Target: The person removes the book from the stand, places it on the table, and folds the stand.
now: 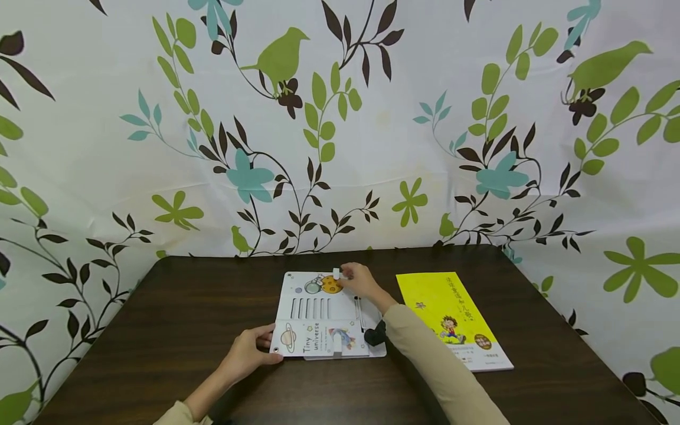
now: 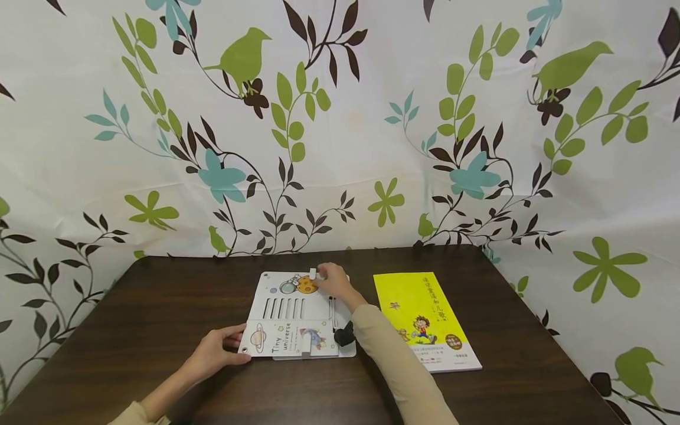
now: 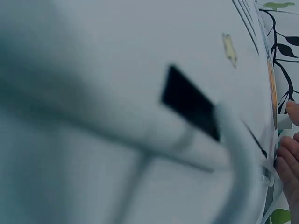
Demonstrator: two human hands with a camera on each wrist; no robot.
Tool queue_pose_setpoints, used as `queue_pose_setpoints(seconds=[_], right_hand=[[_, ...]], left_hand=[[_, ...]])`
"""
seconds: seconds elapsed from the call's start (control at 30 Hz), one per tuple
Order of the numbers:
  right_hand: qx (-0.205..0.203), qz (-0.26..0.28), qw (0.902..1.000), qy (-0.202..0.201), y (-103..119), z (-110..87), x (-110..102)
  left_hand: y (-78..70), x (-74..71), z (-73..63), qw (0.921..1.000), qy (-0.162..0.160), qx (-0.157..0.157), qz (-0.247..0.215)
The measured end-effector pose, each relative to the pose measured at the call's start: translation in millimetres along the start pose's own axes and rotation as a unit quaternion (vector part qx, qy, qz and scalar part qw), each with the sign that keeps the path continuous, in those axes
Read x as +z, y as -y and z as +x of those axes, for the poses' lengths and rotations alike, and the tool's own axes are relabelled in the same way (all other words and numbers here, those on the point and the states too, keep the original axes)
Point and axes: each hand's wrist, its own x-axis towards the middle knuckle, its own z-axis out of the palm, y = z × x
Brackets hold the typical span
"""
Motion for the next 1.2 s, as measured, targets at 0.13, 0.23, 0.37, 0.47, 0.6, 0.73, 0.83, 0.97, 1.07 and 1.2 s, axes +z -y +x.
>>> queue_pose_setpoints(seconds=[0.13, 0.23, 0.37, 0.47, 0.6, 0.73, 0.83, 0.97, 1.07, 1.2], right_hand=[[-0.003, -0.020, 0.9998, -0.006, -0.1, 3.3, 0.8], [-0.009, -0.035, 0.9993, -0.007, 1.6, 3.2, 0.7], [-0.010, -0.045, 0.9989, -0.004, 3.7, 3.1, 0.7], [-0.003, -0.043, 0.9991, -0.001, 4.3, 2.7, 0.6], [0.005, -0.044, 0.9990, -0.001, 4.3, 1.7, -0.2], [0.007, -0.044, 0.9990, -0.003, 3.9, 0.9, -0.6], [0.004, -0.046, 0.9989, -0.003, 4.0, -0.2, -1.0], [0.013, -0.042, 0.9990, 0.002, 6.0, -2.6, -3.3], [0.025, -0.025, 0.9993, 0.013, 8.2, -5.8, -7.8], [0.028, -0.010, 0.9993, 0.025, 9.9, -13.5, -18.7]], left_hand=[[-0.4, 1.5, 0.1, 1.0000, -0.001, -0.002, -0.001], [-0.5, 2.3, 0.2, 1.0000, -0.002, -0.001, -0.002], [-0.8, 2.3, 0.2, 1.0000, -0.004, 0.001, -0.001], [-0.9, 2.7, 0.1, 1.0000, -0.004, 0.002, -0.001], [-1.5, 3.7, 0.1, 1.0000, -0.005, 0.005, -0.001], [-1.9, 4.6, 0.1, 1.0000, -0.004, 0.006, -0.002], [-2.4, 5.1, 0.1, 1.0000, -0.004, 0.005, -0.002], [-3.4, 5.6, 0.0, 1.0000, -0.003, 0.002, -0.002], [-3.6, 5.1, 0.1, 1.0000, 0.002, 0.003, 0.000], [-2.1, 1.3, 1.2, 0.9996, 0.024, 0.015, -0.001]])
